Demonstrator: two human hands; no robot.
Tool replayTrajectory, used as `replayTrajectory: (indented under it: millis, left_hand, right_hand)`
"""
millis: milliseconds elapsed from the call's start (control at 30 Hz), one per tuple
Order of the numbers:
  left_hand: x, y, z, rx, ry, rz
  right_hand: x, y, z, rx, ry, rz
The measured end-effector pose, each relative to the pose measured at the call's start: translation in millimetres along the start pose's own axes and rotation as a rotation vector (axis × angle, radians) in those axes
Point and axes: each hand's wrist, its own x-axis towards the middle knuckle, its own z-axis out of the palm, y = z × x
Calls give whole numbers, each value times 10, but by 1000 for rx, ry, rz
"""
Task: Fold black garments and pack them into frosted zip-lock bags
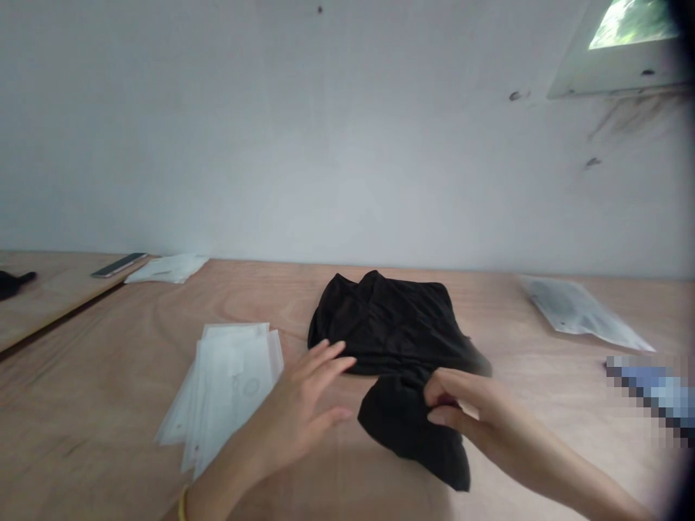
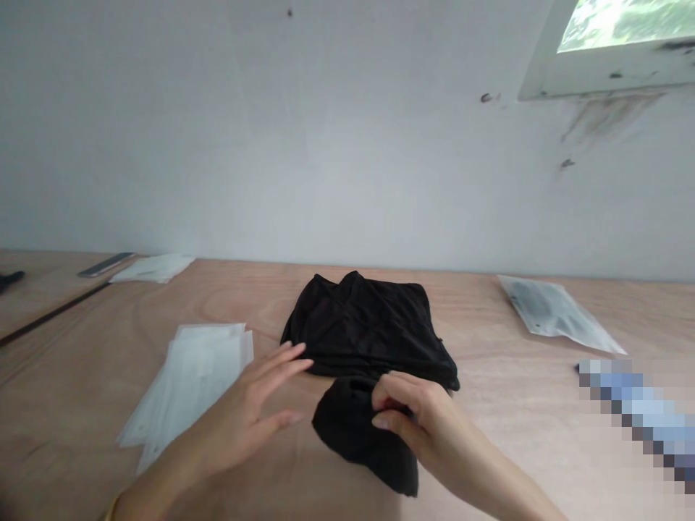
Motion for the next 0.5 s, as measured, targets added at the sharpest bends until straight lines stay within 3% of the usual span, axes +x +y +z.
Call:
replayTrajectory:
  millis: [67,167,333,500]
  left_hand:
    - [153,386,-69,-209,-42,186]
    - [287,708,-163,-392,-50,263]
    - [315,735,-199,-460,-37,229]
    - [286,788,-167,-576,-92,230]
  right_hand:
    - [-41,-219,-104,10,-19,-129]
    - [-93,-392,-228,13,71,-216]
    - [-136,-395,-295,-41,305,-339]
    - [-196,-477,-310,51,310,-282]
